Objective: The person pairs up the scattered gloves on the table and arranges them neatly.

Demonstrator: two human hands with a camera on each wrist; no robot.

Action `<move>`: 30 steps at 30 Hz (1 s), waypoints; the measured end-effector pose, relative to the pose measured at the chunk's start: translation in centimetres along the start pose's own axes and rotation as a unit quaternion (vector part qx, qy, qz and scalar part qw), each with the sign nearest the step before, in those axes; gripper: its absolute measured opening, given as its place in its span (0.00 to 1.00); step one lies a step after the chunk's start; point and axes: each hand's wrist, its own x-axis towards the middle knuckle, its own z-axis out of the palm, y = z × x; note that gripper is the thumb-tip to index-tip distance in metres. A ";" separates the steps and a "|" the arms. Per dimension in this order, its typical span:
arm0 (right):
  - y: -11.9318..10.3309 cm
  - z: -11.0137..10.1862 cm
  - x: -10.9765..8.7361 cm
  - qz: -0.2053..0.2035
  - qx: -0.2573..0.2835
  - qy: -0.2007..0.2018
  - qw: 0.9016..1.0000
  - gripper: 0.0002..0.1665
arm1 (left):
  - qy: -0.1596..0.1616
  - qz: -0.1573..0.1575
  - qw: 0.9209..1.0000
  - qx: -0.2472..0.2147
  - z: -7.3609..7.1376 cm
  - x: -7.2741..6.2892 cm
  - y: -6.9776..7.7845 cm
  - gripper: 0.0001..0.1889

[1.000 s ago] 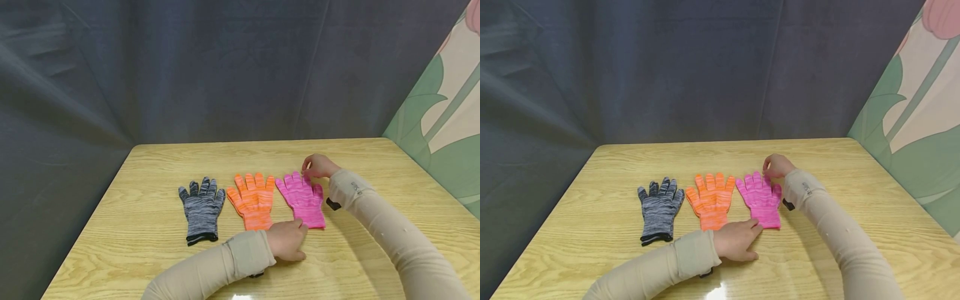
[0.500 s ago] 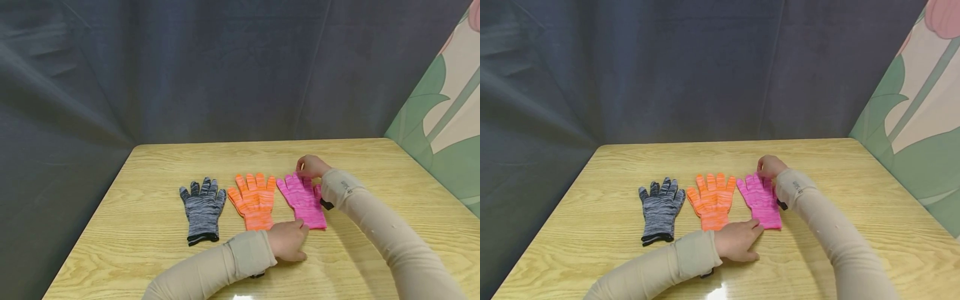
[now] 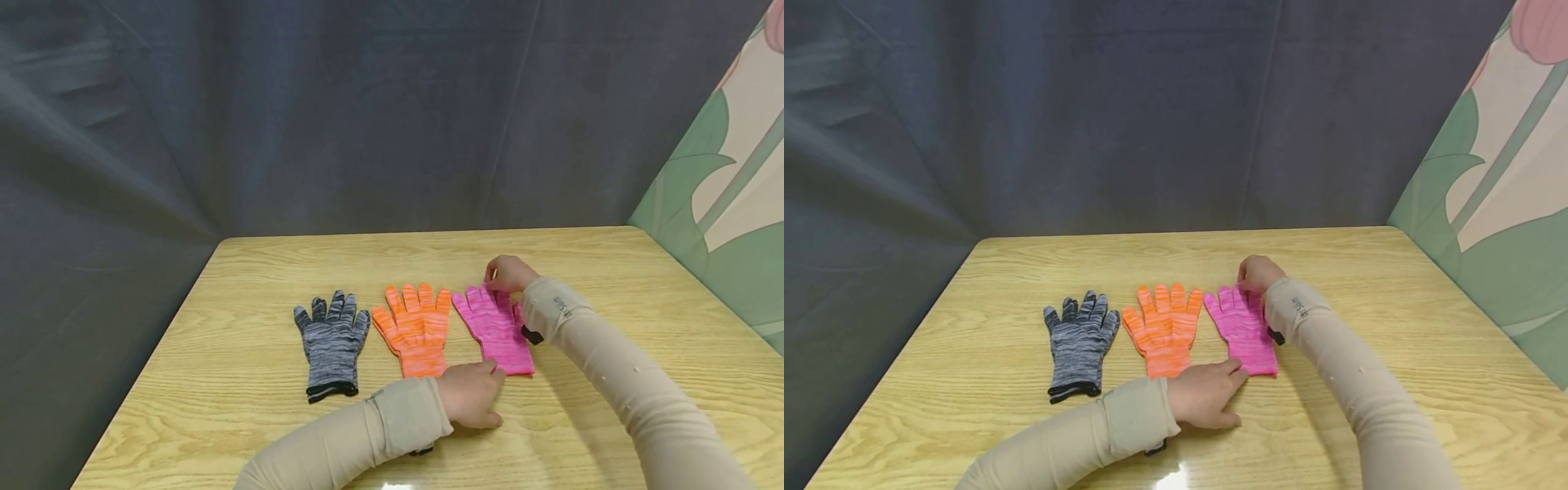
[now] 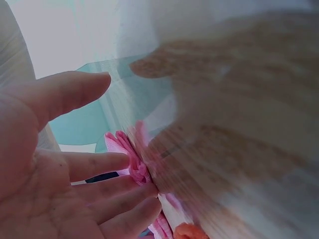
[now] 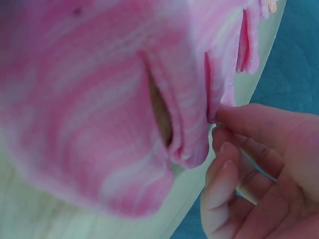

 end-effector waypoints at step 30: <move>-0.4 -0.9 -2.0 -0.006 0.043 0.033 0.999 0.11 | -0.002 0.010 0.999 -0.033 0.3 -0.3 -0.4 0.35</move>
